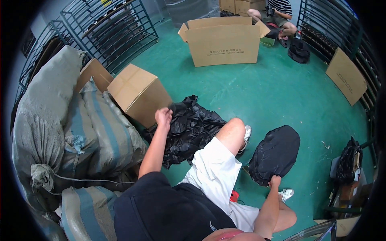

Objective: Inspecting and flipping black fabric bags in a manufacturing setting.

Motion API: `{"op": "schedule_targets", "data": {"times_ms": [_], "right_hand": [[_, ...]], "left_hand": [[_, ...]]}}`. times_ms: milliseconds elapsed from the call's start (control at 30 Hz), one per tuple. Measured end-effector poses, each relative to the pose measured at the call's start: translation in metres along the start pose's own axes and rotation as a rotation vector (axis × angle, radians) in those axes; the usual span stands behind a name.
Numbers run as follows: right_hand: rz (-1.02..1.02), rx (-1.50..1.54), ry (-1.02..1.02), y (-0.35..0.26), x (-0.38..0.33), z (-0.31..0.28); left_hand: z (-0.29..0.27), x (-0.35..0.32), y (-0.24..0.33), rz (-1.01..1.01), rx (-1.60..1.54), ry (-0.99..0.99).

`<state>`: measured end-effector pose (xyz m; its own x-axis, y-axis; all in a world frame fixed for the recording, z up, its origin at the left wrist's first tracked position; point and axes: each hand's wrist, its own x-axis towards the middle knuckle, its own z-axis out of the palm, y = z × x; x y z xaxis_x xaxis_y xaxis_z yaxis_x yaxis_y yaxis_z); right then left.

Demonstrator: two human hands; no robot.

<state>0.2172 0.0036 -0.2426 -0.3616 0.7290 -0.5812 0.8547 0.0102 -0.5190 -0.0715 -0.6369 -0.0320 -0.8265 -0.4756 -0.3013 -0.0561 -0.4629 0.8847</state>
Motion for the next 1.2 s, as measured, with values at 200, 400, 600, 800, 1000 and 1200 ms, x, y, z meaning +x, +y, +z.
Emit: {"op": "schedule_targets", "data": {"times_ms": [200,400,600,800,1000,1200], "right_hand": [[-0.028,-0.038,-0.072,0.006,0.007,-0.003],[-0.047,-0.001,0.012,0.021,0.023,0.014],[-0.253,-0.139,0.097,0.038,0.039,0.028],[-0.178,-0.146,0.098,0.006,-0.013,0.01],[-0.022,-0.125,0.076,-0.02,-0.037,-0.003],[-0.108,-0.169,0.11,-0.011,-0.024,0.004]], "left_hand": [[0.083,-0.079,-0.051,-0.14,0.257,-0.279],[0.27,-0.125,-0.021,0.004,0.322,-0.763],[0.445,-0.256,-0.04,0.09,0.581,-1.252],[0.549,-0.438,-0.097,-0.068,0.618,-1.81],[0.585,-0.498,-0.092,0.11,0.559,-1.796],[0.475,-0.345,-0.1,0.217,0.624,-1.858]]}}
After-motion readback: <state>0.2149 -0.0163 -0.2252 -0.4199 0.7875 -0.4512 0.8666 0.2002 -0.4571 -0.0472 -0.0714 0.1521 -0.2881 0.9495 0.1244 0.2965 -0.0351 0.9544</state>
